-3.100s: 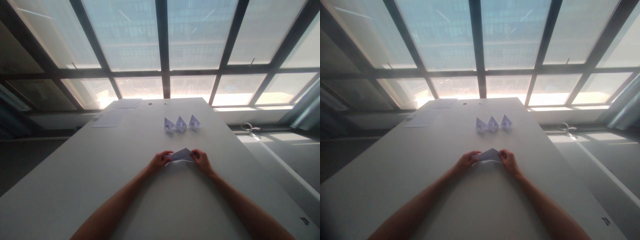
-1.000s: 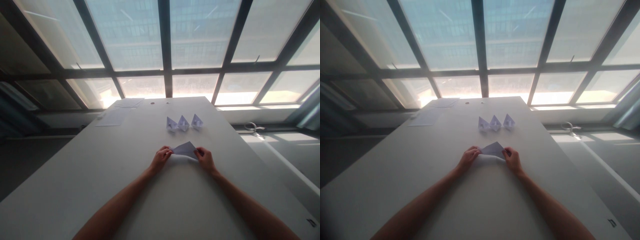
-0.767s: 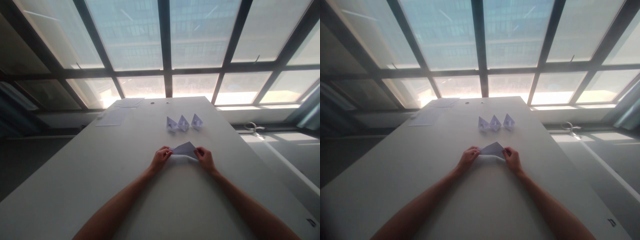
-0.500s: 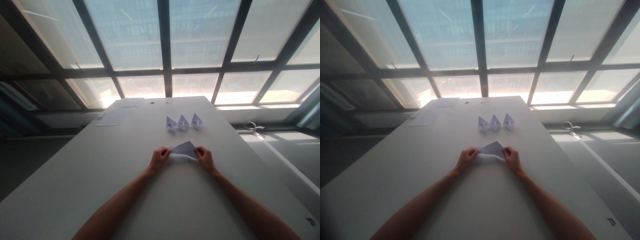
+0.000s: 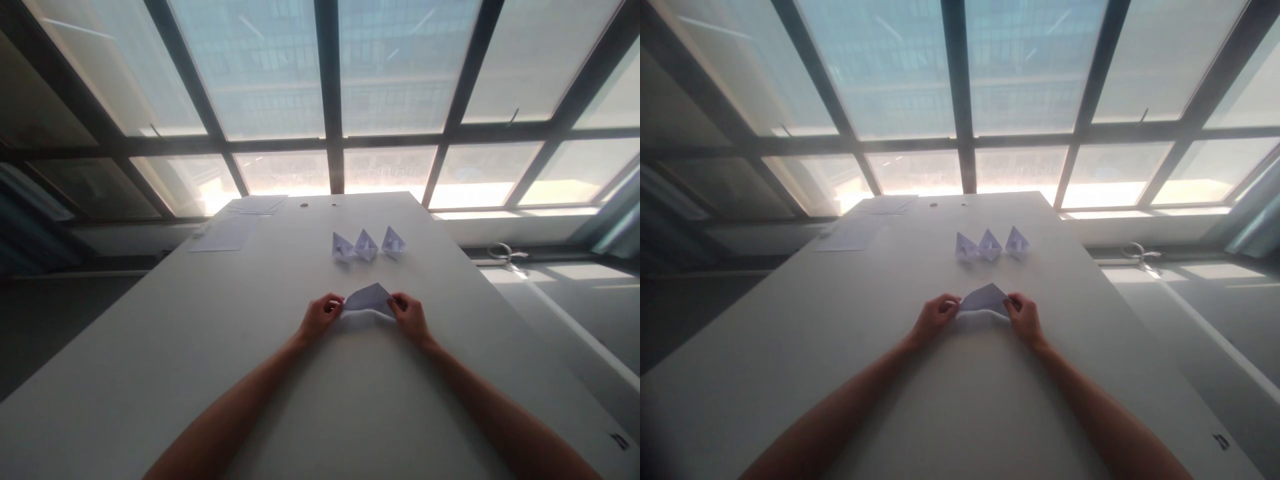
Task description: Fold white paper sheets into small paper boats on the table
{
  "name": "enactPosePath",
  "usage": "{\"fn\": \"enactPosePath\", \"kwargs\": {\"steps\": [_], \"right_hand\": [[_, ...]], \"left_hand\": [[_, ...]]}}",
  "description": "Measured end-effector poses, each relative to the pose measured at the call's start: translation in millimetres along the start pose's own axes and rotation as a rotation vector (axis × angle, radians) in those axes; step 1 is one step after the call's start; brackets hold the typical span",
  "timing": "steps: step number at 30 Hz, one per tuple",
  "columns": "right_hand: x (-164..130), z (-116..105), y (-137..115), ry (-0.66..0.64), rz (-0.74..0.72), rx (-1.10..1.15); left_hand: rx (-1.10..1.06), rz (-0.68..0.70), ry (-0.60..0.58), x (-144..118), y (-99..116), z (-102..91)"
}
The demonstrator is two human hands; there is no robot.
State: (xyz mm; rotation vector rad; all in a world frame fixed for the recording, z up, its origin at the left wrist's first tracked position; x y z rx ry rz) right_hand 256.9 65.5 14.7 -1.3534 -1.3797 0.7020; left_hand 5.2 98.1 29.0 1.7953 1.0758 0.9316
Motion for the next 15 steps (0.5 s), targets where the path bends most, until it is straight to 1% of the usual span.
{"fn": "enactPosePath", "kwargs": {"steps": [3, 5, 7, 11, 15], "right_hand": [[0, 0, -2, 0.002, -0.006, -0.008], [0, -1, -3, 0.006, -0.009, -0.01], [-1, -1, -4, 0.009, -0.006, -0.006], [-1, -1, -3, 0.009, -0.005, -0.001], [-1, 0, -2, 0.002, -0.006, -0.006]], "left_hand": [[0.066, 0.127, -0.063, -1, 15, 3.9], [0.104, 0.177, -0.089, -2, 20, 5.2], [0.117, 0.176, -0.088, -1, 20, 4.7], [0.11, 0.165, -0.098, -1, 11, 6.7], [0.156, 0.132, -0.05, -1, 4, 5.3]]}}
Point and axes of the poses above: each hand's wrist, its own x-axis towards the middle knuckle, its own z-axis out of the palm, y = z × x, the point moved 7 cm from there along x, towards the middle knuckle, and after that the axes turned 1 degree about -y, right-handed, at the moved point
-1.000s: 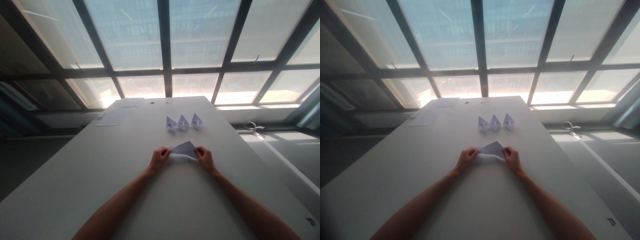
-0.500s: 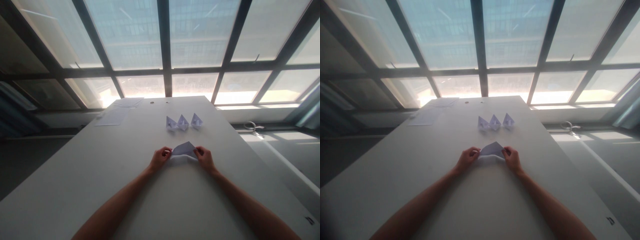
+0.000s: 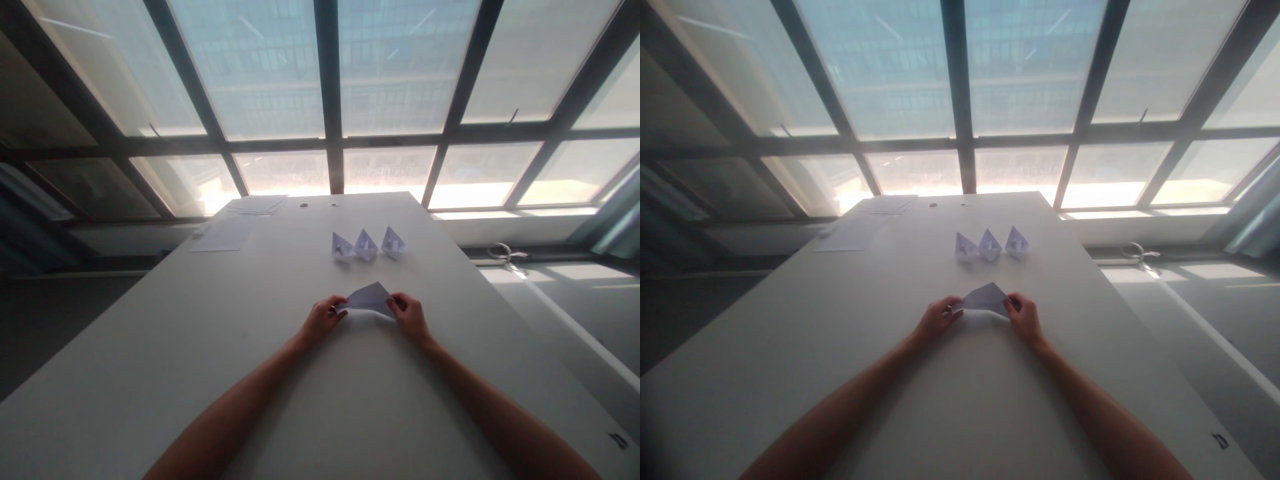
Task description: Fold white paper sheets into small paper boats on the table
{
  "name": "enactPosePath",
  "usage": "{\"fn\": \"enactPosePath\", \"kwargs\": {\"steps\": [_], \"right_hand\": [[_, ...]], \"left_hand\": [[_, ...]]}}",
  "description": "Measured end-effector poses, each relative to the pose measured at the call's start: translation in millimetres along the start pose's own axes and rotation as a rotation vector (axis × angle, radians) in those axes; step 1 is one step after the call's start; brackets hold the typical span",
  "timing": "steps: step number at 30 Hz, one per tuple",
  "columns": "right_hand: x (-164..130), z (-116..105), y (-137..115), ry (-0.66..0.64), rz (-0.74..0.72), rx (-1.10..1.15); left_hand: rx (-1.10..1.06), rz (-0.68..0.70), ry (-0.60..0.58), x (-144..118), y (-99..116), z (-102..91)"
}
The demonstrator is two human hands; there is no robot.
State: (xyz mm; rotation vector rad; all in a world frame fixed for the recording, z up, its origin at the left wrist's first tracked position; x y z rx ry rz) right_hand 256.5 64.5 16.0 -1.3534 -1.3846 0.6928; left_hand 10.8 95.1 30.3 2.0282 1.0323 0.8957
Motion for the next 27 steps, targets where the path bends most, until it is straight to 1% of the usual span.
{"fn": "enactPosePath", "kwargs": {"steps": [6, 11, 15, 22, 24, 27], "right_hand": [[0, 2, -1, -0.022, 0.005, 0.017], [0, 2, -2, -0.027, -0.007, 0.013], [0, 2, 0, -0.025, 0.005, 0.008], [-1, 3, 0, -0.036, -0.005, 0.006], [-1, 3, 0, -0.038, -0.006, 0.003], [-1, 3, 0, -0.034, -0.011, -0.002]], "left_hand": [[-0.116, -0.07, 0.042, 1, -1, -4.6], [-0.058, -0.081, 0.067, 3, 0, -8.8], [-0.074, -0.088, 0.06, 4, -3, -9.0], [-0.138, -0.103, 0.125, 3, -12, -10.2], [-0.135, -0.092, 0.107, 3, -10, -8.2], [-0.111, -0.019, 0.068, 2, -2, -5.5]]}}
Point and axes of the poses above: each hand's wrist, its own x-axis towards the middle knuckle, its own z-axis out of the palm, y = z × x, the point moved 7 cm from there along x, towards the middle knuckle, and after that the axes turned 1 degree about -y, right-handed, at the moved point
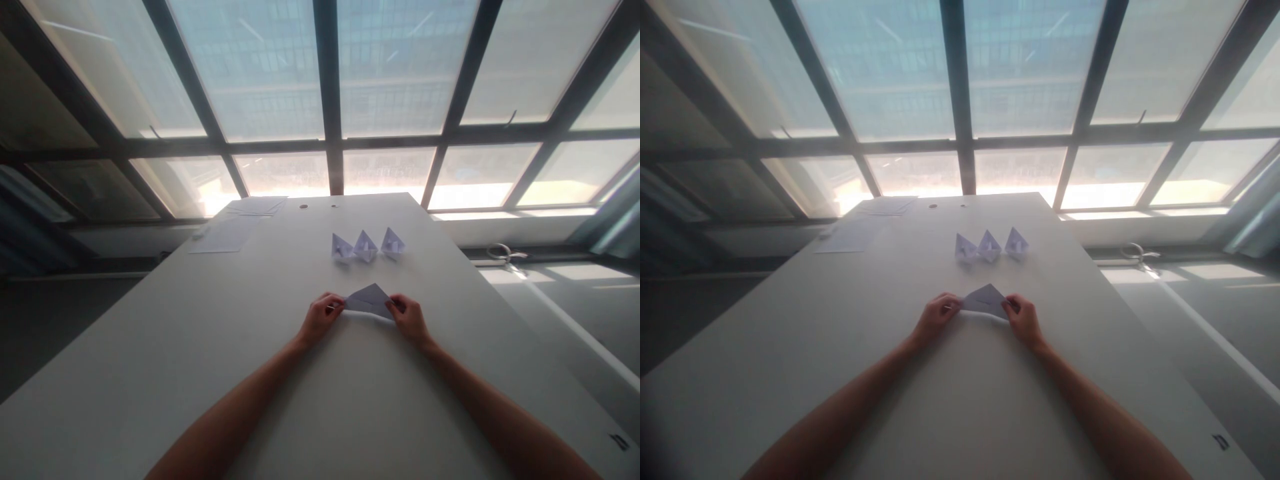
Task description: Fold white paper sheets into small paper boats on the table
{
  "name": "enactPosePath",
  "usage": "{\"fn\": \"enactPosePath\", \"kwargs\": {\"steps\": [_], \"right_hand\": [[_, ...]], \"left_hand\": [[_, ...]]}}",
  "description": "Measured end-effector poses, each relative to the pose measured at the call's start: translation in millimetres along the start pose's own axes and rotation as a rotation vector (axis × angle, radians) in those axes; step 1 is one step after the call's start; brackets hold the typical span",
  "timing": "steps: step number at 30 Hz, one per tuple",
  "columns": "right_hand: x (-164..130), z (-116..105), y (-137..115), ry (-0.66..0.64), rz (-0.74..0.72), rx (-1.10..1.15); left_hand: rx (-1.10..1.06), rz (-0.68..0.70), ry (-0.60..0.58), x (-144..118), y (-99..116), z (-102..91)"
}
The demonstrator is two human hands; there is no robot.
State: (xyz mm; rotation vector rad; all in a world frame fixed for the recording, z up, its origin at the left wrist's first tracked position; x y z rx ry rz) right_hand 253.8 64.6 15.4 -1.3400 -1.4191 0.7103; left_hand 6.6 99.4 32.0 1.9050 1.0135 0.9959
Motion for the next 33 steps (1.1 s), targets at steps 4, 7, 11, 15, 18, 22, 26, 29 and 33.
{"fn": "enactPosePath", "kwargs": {"steps": [4, 7, 11, 15, 18, 22, 26, 29, 33], "right_hand": [[0, 0, 0, -0.005, -0.004, -0.01], [0, 0, 1, -0.008, -0.002, -0.004], [0, 0, 0, -0.004, -0.006, 0.006], [-2, 0, -2, -0.003, -0.015, 0.005], [-3, 0, -4, -0.005, -0.032, 0.009], [-5, 2, -6, -0.02, -0.05, 0.006], [-7, 5, -10, -0.044, -0.071, -0.009], [-9, 12, -17, -0.106, -0.116, -0.023], [-11, 19, -21, -0.182, -0.143, -0.008]], "left_hand": [[-0.021, 0.028, 0.009, -1, 4, -1.6], [0.023, 0.0, 0.058, -1, 1, -6.2], [0.077, -0.026, 0.057, 0, -1, -6.7], [0.117, 0.025, 0.004, 1, 2, -2.4], [0.116, 0.046, 0.043, 1, 3, -4.7], [0.071, -0.036, -0.063, 0, 1, 2.4], [0.033, -0.054, -0.138, -2, 8, 8.0], [0.012, -0.062, -0.163, -3, 12, 9.5], [0.001, -0.042, -0.125, -3, 12, 6.6]]}}
Point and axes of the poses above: each hand's wrist, its own x-axis towards the middle knuckle, its own z-axis out of the palm, y = z × x, the point moved 7 cm from there along x, towards the middle knuckle, and after that the axes turned 1 degree about -y, right-handed, at the moved point
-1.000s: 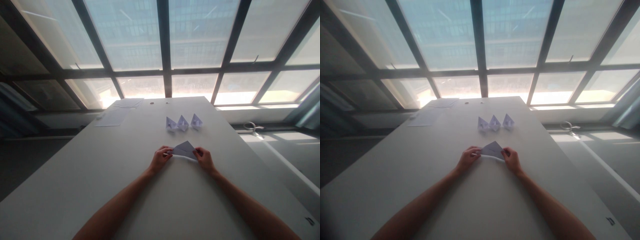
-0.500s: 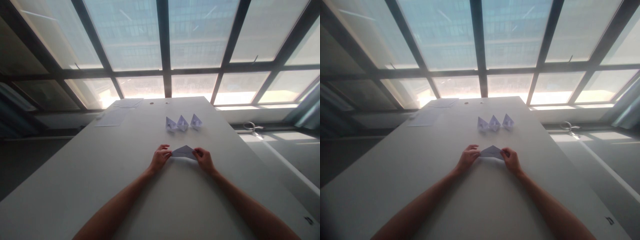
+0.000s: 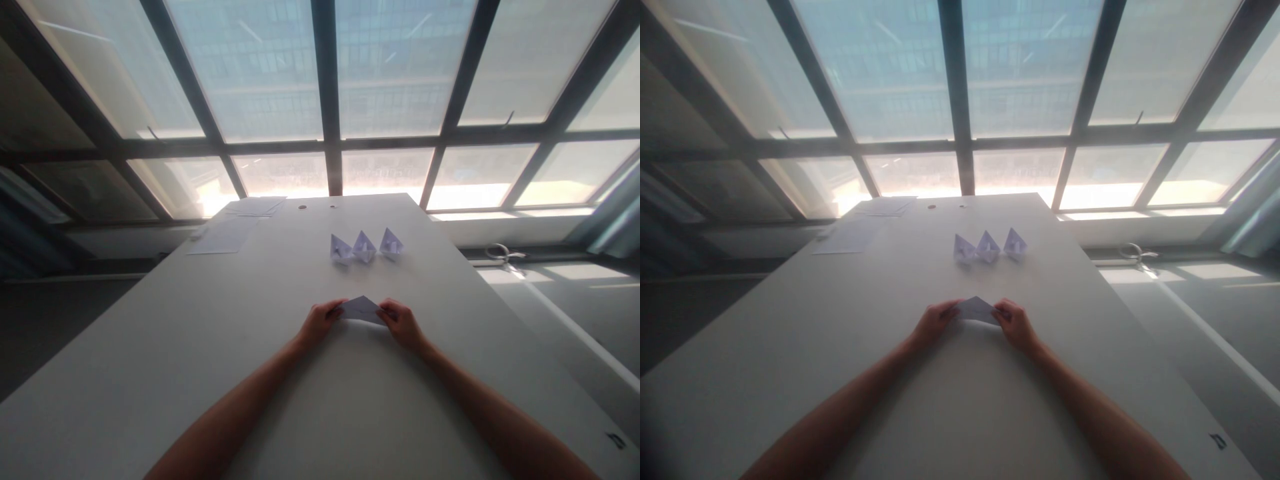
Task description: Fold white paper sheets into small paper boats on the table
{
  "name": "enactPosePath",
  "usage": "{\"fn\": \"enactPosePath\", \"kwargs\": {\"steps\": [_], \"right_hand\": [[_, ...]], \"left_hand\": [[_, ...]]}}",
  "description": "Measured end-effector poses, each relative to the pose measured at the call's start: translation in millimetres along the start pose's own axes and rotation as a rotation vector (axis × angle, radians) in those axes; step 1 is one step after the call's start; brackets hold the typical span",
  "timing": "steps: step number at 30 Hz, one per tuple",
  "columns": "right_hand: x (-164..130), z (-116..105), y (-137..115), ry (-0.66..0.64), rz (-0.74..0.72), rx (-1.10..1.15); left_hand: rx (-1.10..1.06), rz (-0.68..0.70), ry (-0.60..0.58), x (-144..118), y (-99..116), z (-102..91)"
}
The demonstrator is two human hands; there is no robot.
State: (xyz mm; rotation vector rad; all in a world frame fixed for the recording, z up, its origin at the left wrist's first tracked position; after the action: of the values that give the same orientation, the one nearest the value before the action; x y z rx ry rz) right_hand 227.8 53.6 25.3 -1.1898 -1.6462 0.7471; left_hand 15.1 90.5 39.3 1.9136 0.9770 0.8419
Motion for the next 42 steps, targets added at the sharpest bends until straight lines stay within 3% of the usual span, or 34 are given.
{"fn": "enactPosePath", "kwargs": {"steps": [4, 10, 15, 20, 26, 33, 42], "right_hand": [[2, 0, 5, -0.007, 0.03, 0.02], [7, -20, 25, 0.17, 0.215, 0.207], [9, -16, 23, 0.057, 0.242, 0.381], [7, -9, 19, -0.033, 0.259, 0.367], [8, -9, 18, -0.032, 0.286, 0.372], [7, -10, 25, 0.095, 0.248, 0.471], [5, -9, 12, -0.001, 0.087, 0.483]], "left_hand": [[-0.02, 0.0, 0.015, 2, -6, -1.8], [-0.036, -0.073, 0.137, 5, -16, -14.8], [-0.078, -0.084, 0.158, 5, -17, -17.4], [-0.092, -0.088, 0.176, 4, -17, -18.6], [-0.134, -0.091, 0.201, 5, -19, -20.4], [-0.159, -0.115, 0.189, 6, -23, -17.7], [-0.179, -0.124, 0.236, 8, -36, -21.7]]}}
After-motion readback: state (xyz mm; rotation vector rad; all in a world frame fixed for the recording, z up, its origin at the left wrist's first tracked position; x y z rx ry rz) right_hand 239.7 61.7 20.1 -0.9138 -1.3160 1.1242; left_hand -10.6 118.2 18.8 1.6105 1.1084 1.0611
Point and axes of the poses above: each hand's wrist, its own x-axis towards the middle knuckle, its own z-axis out of the palm, y = z × x, the point moved 7 cm from there along x, towards the middle knuckle, and after that the axes turned 1 degree about -y, right-handed, at the moved point
